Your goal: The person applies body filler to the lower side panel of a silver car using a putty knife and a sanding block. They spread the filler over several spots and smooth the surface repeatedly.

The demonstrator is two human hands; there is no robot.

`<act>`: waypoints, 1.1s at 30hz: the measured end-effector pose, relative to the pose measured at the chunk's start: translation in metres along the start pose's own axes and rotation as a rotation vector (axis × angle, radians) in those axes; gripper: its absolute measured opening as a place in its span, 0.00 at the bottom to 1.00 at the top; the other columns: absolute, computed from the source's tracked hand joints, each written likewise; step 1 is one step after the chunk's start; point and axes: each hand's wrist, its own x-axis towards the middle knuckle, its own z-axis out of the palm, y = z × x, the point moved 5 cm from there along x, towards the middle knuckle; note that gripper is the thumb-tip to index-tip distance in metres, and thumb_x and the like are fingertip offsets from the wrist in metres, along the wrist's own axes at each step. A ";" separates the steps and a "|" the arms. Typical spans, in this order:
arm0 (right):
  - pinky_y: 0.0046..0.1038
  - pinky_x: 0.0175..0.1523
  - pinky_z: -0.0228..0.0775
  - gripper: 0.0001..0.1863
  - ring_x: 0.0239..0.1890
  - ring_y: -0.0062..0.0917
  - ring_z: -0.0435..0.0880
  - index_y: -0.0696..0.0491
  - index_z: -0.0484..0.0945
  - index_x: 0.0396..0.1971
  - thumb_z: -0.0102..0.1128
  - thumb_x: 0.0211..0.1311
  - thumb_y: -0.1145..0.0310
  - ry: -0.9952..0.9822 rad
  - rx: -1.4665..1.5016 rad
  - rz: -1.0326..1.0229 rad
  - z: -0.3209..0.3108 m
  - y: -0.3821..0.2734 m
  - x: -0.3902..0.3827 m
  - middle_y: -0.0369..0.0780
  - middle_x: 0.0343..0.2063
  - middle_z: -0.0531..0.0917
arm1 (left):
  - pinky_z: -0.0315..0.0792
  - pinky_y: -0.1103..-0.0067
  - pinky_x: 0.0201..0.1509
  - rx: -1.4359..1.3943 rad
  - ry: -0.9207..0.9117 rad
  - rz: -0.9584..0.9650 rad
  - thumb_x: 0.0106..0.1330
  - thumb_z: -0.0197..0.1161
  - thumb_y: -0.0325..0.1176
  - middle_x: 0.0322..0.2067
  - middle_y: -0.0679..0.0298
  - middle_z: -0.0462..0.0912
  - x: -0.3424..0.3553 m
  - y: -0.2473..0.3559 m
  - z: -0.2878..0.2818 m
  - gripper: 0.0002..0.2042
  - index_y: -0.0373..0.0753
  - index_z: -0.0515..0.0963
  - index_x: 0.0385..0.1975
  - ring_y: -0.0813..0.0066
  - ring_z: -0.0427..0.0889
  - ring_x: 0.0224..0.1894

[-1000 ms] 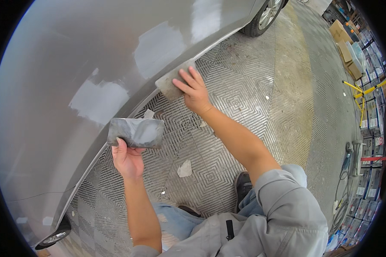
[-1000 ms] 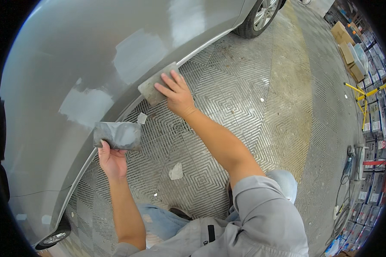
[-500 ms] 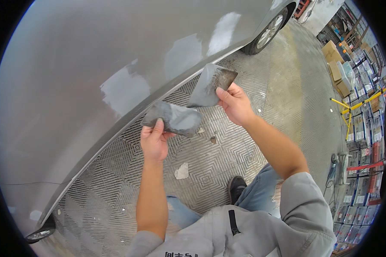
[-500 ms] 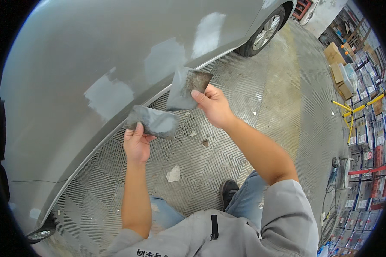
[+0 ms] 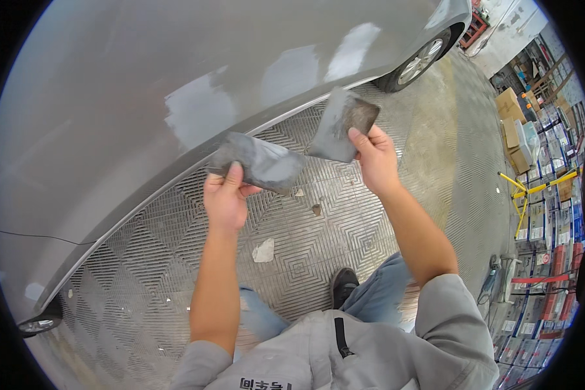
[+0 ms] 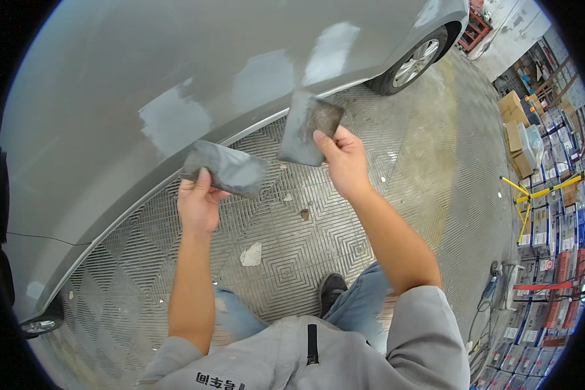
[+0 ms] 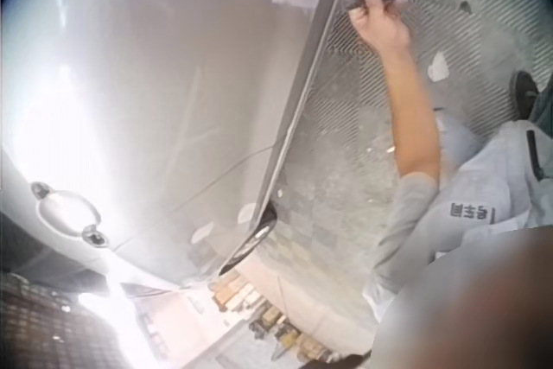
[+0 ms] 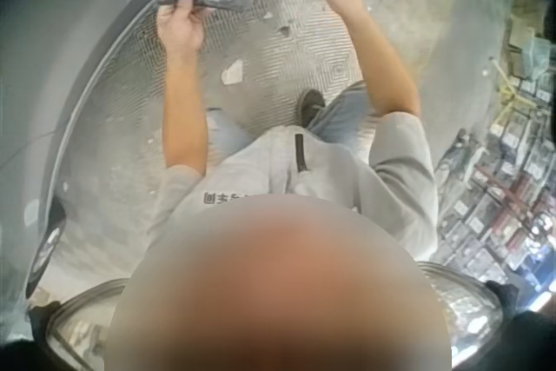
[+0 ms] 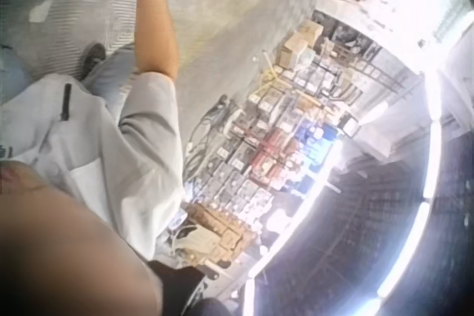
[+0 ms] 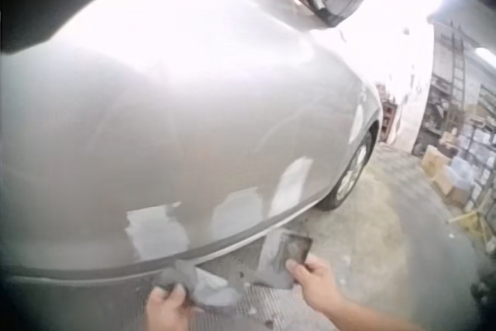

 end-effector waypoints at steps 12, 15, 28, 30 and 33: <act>0.32 0.30 0.69 0.09 0.24 0.40 0.76 0.54 0.77 0.36 0.55 0.55 0.71 -0.462 -0.978 -0.442 0.022 -0.030 -0.037 0.45 0.21 0.78 | 0.80 0.81 0.27 -0.070 0.022 -0.004 0.65 0.52 0.29 0.34 0.62 0.80 -0.003 -0.010 0.004 0.09 0.36 0.74 0.41 0.74 0.82 0.30; 0.28 0.31 0.71 0.10 0.25 0.34 0.79 0.56 0.76 0.39 0.52 0.58 0.71 -0.295 -1.084 -0.202 0.012 -0.022 -0.027 0.43 0.26 0.80 | 0.80 0.75 0.37 -0.137 -0.111 0.036 0.66 0.50 0.31 0.37 0.62 0.80 0.004 0.005 -0.001 0.09 0.37 0.73 0.43 0.70 0.81 0.37; 0.22 0.22 0.68 0.13 0.21 0.20 0.74 0.61 0.72 0.41 0.47 0.63 0.68 -0.242 0.137 0.662 0.024 0.032 -0.038 0.38 0.25 0.76 | 0.79 0.74 0.38 0.224 -0.348 0.232 0.59 0.61 0.28 0.33 0.56 0.78 -0.015 0.010 0.014 0.09 0.28 0.75 0.35 0.68 0.80 0.34; 0.21 0.20 0.63 0.10 0.23 0.20 0.74 0.58 0.71 0.38 0.46 0.64 0.68 -0.012 0.203 0.552 0.018 0.040 -0.031 0.38 0.27 0.76 | 0.79 0.74 0.37 0.219 -0.368 0.217 0.59 0.61 0.29 0.33 0.57 0.78 -0.015 0.009 0.016 0.10 0.28 0.75 0.35 0.68 0.80 0.34; 0.21 0.21 0.63 0.08 0.25 0.20 0.74 0.56 0.69 0.37 0.45 0.64 0.68 0.215 0.082 0.409 -0.004 0.039 -0.015 0.36 0.28 0.76 | 0.80 0.74 0.36 0.178 -0.397 0.175 0.59 0.60 0.30 0.33 0.57 0.79 -0.015 0.004 0.016 0.11 0.29 0.75 0.37 0.68 0.80 0.34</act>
